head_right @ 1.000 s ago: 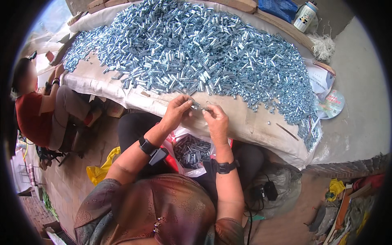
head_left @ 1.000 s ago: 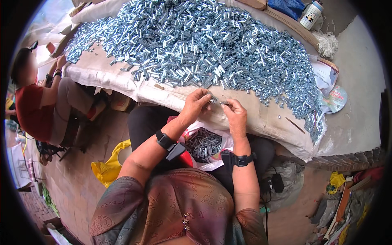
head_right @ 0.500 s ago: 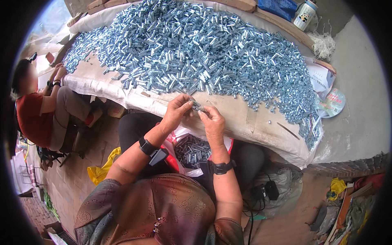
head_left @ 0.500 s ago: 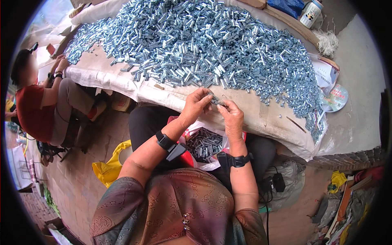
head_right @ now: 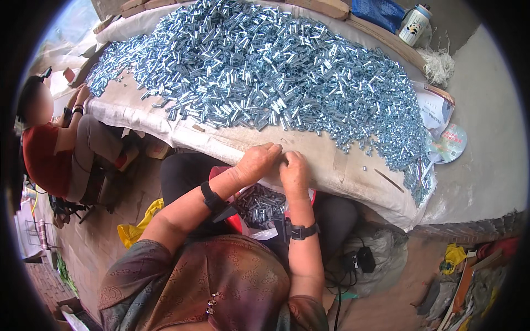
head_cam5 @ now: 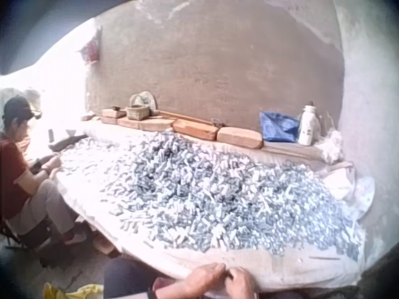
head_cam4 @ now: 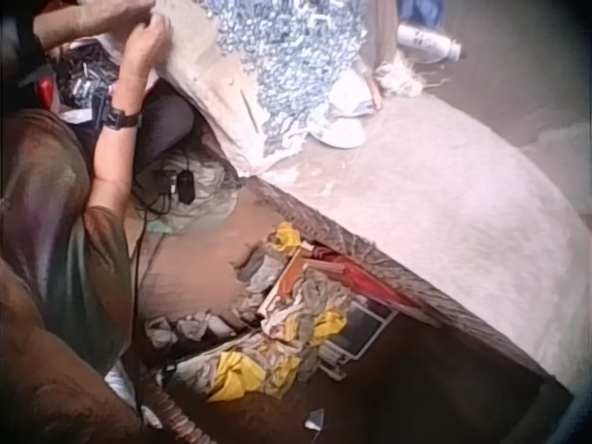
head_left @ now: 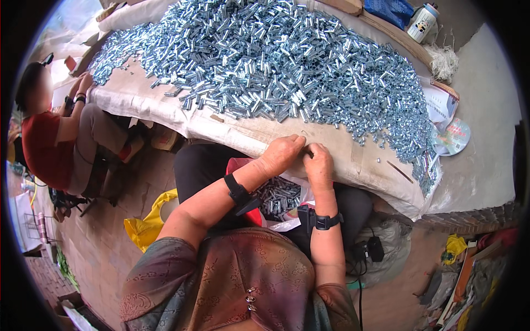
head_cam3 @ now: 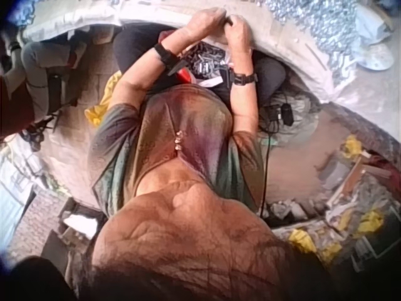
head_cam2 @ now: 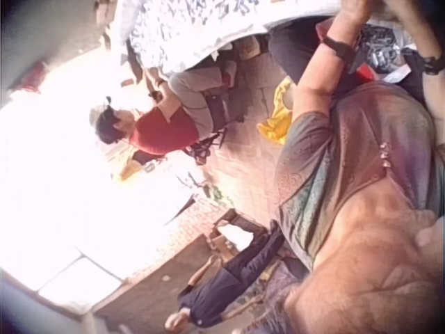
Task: Sorting and inspecting small metal bolts at a table.
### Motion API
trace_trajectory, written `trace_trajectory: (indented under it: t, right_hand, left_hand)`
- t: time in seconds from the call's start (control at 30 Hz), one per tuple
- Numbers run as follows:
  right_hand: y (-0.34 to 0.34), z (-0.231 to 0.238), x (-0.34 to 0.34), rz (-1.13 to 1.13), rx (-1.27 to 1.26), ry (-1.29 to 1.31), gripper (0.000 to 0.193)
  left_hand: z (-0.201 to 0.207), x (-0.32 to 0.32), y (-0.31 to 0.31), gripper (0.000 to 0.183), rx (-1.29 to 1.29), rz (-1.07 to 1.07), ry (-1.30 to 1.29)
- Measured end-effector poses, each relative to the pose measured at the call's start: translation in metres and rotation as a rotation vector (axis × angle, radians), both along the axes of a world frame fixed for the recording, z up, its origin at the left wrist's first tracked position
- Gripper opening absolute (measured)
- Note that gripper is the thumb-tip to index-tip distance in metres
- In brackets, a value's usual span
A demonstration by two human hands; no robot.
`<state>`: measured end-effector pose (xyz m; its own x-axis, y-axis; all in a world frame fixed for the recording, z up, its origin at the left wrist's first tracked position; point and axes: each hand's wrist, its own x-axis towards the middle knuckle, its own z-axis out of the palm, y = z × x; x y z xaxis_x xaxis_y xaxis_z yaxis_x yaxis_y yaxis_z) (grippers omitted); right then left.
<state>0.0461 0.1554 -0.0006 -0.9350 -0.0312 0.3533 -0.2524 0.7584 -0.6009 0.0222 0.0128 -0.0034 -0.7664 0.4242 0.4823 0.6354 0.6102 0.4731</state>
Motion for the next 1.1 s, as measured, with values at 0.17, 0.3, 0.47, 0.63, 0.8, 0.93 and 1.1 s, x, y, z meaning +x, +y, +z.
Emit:
trace_trajectory:
  t: [0.17,0.3,0.47,0.63,0.8,0.93,1.1]
  right_hand:
    - [0.020,0.002,-0.007,-0.072,-0.194,-0.034,0.016]
    - [0.036,0.002,-0.020,-0.140,-0.090,-0.034,0.024]
    - [0.052,0.005,-0.049,-0.248,0.170,0.140,0.029]
    - [0.053,0.008,-0.065,-0.318,0.458,0.023,0.023]
    - [0.048,0.004,-0.070,-0.247,0.434,0.101,0.020]
    - [0.049,0.000,-0.074,-0.227,0.403,0.074,0.021]
    - [0.045,0.005,-0.071,-0.229,0.409,0.116,0.015]
  left_hand:
    - [0.010,0.015,-0.010,0.017,0.087,-0.174,-0.106]
    - [0.024,0.020,-0.024,0.024,0.169,-0.268,-0.195]
    - [0.023,-0.026,-0.038,0.014,0.000,0.126,0.000]
    - [0.007,-0.060,-0.033,0.010,-0.233,0.214,0.050]
    - [0.008,-0.062,-0.029,0.007,-0.307,0.222,0.071]
    - [0.012,-0.051,-0.032,0.007,-0.301,0.122,0.061]
    - [0.002,-0.047,-0.037,0.009,-0.296,0.098,0.073]
